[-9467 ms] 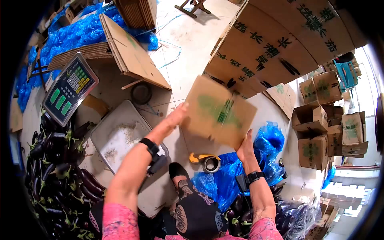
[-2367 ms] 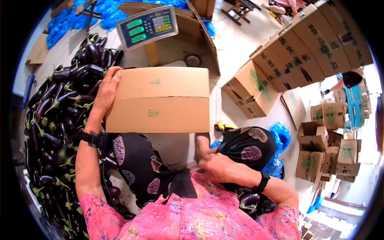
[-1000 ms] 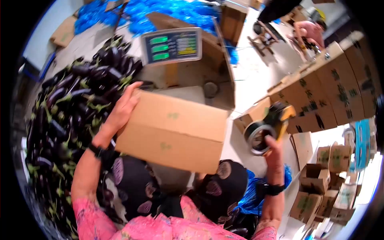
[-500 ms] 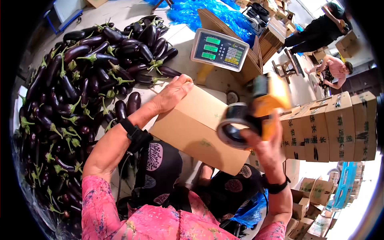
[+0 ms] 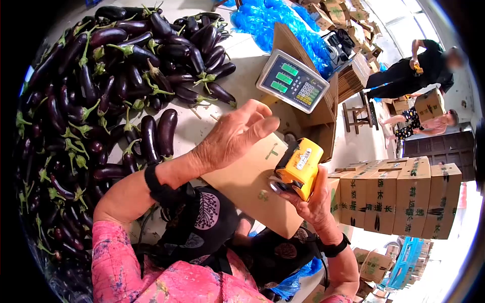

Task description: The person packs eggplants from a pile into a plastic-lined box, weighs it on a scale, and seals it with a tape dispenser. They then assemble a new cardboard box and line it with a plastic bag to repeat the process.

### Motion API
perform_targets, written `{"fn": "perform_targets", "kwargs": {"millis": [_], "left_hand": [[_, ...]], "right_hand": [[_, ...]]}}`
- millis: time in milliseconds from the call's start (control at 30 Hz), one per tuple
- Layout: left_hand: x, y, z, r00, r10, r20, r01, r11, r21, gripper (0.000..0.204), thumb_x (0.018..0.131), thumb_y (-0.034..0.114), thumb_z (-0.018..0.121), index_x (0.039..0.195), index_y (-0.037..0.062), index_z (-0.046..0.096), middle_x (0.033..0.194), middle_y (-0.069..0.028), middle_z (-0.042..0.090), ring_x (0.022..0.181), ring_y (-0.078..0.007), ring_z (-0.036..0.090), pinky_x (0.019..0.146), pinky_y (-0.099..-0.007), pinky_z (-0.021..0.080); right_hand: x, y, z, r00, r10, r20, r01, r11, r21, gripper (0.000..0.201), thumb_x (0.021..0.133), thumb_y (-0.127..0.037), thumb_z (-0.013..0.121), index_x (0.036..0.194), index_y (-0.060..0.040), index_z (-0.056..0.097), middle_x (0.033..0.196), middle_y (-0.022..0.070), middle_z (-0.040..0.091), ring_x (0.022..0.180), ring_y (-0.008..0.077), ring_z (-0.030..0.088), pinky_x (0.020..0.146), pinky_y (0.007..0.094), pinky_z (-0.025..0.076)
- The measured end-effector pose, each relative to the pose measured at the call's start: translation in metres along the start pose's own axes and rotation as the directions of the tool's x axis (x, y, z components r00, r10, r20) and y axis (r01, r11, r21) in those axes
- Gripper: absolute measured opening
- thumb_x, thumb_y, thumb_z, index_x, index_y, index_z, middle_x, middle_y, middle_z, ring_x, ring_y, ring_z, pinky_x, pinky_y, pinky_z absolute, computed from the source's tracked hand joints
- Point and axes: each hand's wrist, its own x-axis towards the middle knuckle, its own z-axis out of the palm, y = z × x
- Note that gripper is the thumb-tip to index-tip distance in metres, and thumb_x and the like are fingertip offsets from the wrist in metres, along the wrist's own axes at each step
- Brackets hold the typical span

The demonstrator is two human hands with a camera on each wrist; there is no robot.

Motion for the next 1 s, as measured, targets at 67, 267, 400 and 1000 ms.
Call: {"fn": "perform_targets", "kwargs": {"millis": [67, 267, 400, 1000], "left_hand": [[-0.003, 0.007, -0.001, 0.954, -0.229, 0.193, 0.277, 0.92, -0.277, 0.065, 0.095, 0.064, 0.051, 0.121, 0.0047, 0.055, 0.105, -0.0084, 0.062, 0.1, -0.0159, 0.061, 0.081, -0.0319, 0.051], [-0.008, 0.003, 0.016, 0.926, -0.202, 0.32, 0.324, 0.859, -0.396, 0.036, 0.103, 0.04, 0.052, 0.109, 0.0052, 0.062, 0.087, 0.002, 0.06, 0.077, -0.006, 0.055, 0.066, -0.0233, 0.046], [-0.004, -0.001, 0.022, 0.975, -0.165, 0.149, 0.204, 0.928, -0.31, 0.024, 0.102, 0.024, 0.057, 0.094, 0.0026, 0.064, 0.07, 0.0049, 0.055, 0.065, -0.0044, 0.049, 0.06, -0.0227, 0.042], [-0.011, -0.099, -0.147, 0.955, -0.28, -0.095, 0.242, 0.925, -0.293, 0.019, 0.1, 0.02, 0.057, 0.087, 0.007, 0.057, 0.074, 0.0077, 0.046, 0.059, 0.0009, 0.035, 0.051, -0.0174, 0.03]], "right_hand": [[0.003, -0.001, 0.003, 1.0, 0.02, 0.005, -0.02, 1.0, -0.015, 0.073, 0.075, -0.032, 0.086, 0.121, -0.0003, 0.039, 0.103, 0.0186, 0.068, 0.092, 0.0333, 0.069, 0.078, 0.0396, 0.055], [0.005, -0.004, 0.003, 1.0, 0.017, 0.008, -0.016, 0.992, -0.126, 0.074, 0.076, -0.038, 0.086, 0.119, -0.0004, 0.039, 0.102, 0.0179, 0.068, 0.093, 0.0312, 0.069, 0.077, 0.0375, 0.054], [0.007, -0.006, 0.008, 1.0, 0.018, -0.014, -0.02, 0.994, -0.105, 0.068, 0.073, -0.025, 0.086, 0.12, 0.0004, 0.044, 0.097, 0.0216, 0.065, 0.086, 0.0406, 0.067, 0.073, 0.0432, 0.055], [0.015, -0.049, -0.005, 0.96, 0.24, 0.144, -0.154, 0.881, -0.447, 0.064, 0.07, -0.036, 0.088, 0.108, -0.0002, 0.05, 0.087, 0.0195, 0.062, 0.083, 0.0407, 0.064, 0.07, 0.0452, 0.052]]}}
